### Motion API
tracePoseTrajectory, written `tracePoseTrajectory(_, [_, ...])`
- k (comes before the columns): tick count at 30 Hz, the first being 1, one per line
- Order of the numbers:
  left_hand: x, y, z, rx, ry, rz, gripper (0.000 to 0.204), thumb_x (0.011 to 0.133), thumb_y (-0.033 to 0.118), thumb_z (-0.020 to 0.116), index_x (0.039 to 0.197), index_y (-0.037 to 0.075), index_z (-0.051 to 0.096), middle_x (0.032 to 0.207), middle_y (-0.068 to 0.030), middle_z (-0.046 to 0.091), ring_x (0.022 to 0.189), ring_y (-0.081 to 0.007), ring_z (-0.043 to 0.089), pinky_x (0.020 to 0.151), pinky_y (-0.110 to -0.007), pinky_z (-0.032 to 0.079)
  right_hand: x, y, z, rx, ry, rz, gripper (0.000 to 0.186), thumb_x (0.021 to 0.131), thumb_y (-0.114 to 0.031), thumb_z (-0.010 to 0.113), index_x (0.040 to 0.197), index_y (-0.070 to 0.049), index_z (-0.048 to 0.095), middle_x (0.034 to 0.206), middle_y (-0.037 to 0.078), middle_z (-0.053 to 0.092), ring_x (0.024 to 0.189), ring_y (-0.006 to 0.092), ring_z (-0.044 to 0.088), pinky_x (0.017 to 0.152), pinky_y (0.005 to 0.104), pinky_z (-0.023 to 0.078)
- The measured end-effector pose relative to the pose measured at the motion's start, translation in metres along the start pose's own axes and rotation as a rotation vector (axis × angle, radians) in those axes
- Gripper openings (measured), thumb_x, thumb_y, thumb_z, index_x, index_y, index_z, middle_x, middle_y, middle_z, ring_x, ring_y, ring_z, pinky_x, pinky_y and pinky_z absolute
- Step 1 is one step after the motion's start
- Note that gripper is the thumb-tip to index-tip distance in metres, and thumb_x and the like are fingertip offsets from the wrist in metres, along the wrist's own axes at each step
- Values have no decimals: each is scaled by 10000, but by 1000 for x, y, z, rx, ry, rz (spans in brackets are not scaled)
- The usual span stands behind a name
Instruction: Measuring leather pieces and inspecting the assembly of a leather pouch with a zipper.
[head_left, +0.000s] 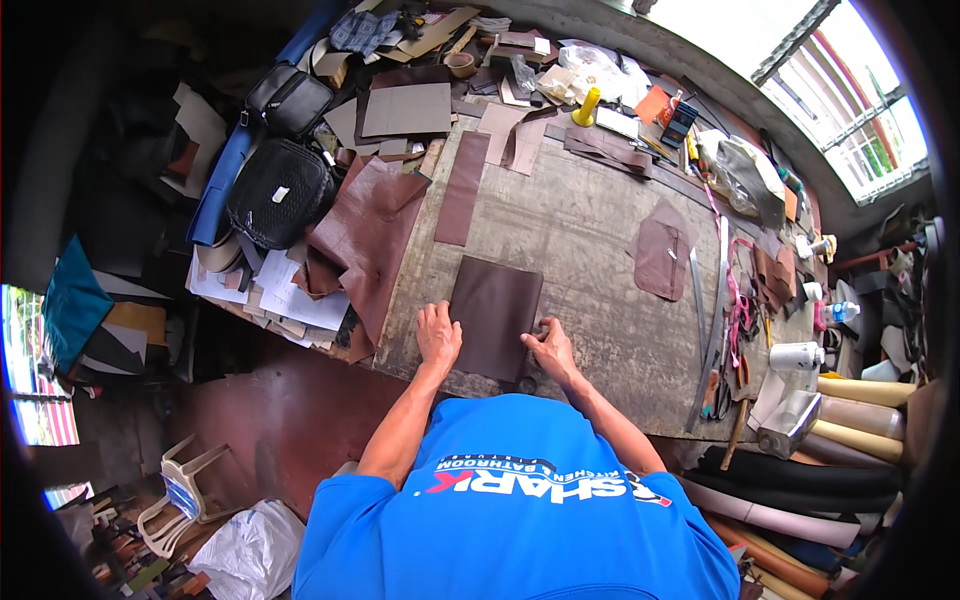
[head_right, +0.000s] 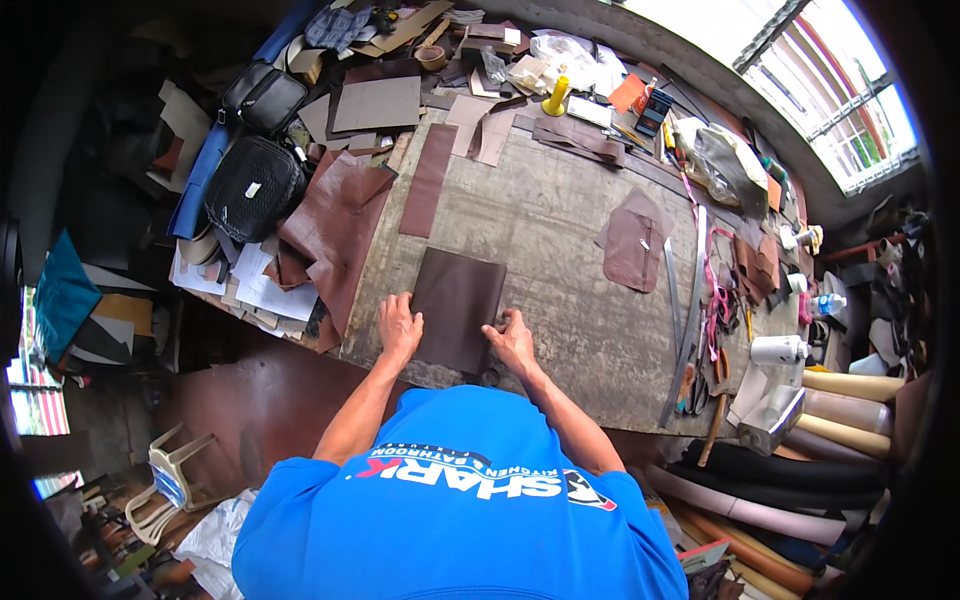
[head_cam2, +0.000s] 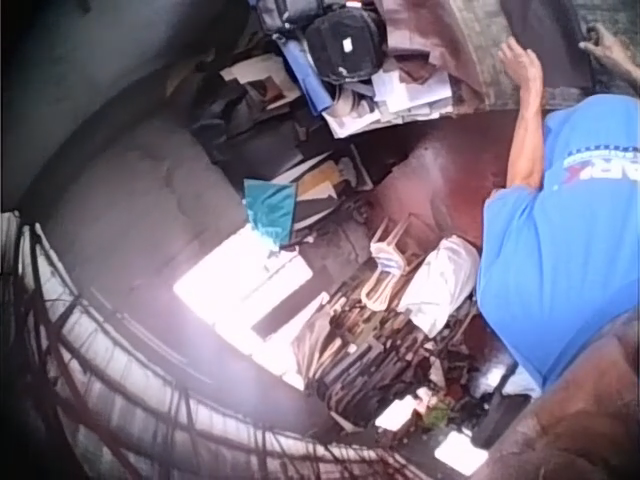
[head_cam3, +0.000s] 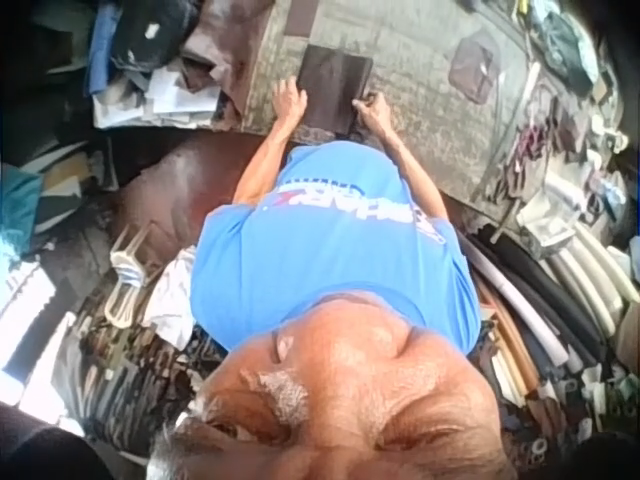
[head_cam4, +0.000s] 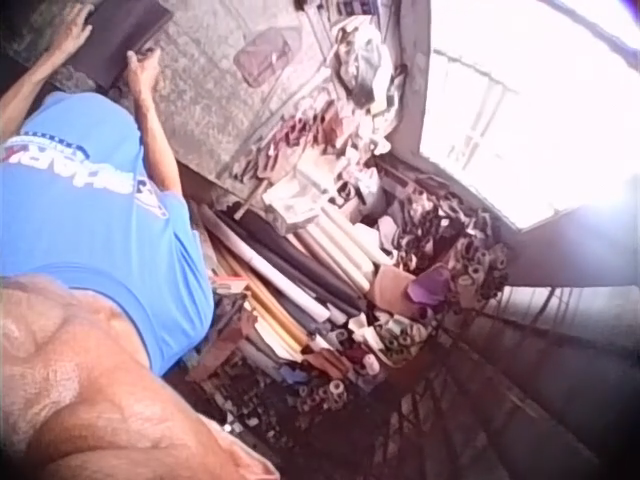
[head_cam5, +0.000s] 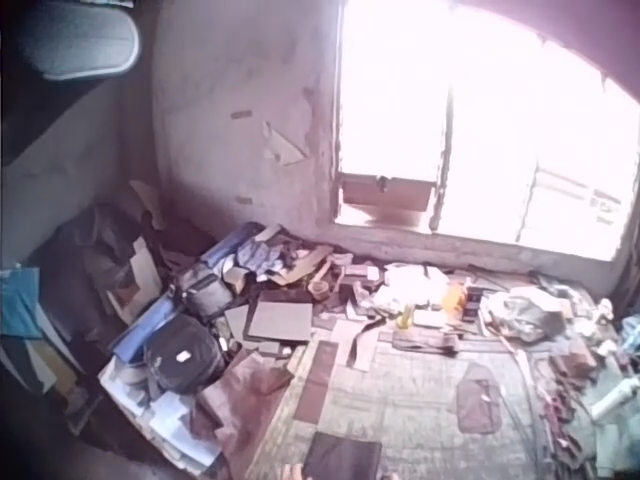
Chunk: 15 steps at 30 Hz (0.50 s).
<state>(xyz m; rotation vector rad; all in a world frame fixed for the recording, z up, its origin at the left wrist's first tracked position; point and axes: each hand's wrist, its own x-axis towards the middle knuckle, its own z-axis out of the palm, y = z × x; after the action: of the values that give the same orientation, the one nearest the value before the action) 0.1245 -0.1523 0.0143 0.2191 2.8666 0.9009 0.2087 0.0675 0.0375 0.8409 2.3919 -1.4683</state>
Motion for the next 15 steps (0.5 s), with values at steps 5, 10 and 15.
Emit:
tracePoseTrajectory(5, [-3,7,-2,148,95,130,596,741,150,753,1267,41,496,1157,-162,484,1077,-354,474,939,-457,412,10,-10,14,31,-10,13,556,763,-216,733,1198,36,495,858,158,675,852,278,664,797,388,506])
tracePoseTrajectory(10, [6,14,5,-8,145,54,622,749,165,743,1292,12,481,1165,-171,482,1106,-371,463,962,-462,407,9,-41,-4,176,-179,122,375,779,-120,659,1105,36,559,868,105,625,759,190,602,684,323,498])
tracePoseTrajectory(15, [25,26,5,-825,-241,-205,637,869,313,703,1349,-22,450,1205,-155,579,1077,-289,586,913,-436,476,-16,-111,-44,331,-248,-127,374,778,-84,623,1131,29,574,869,63,623,781,122,573,670,280,463])
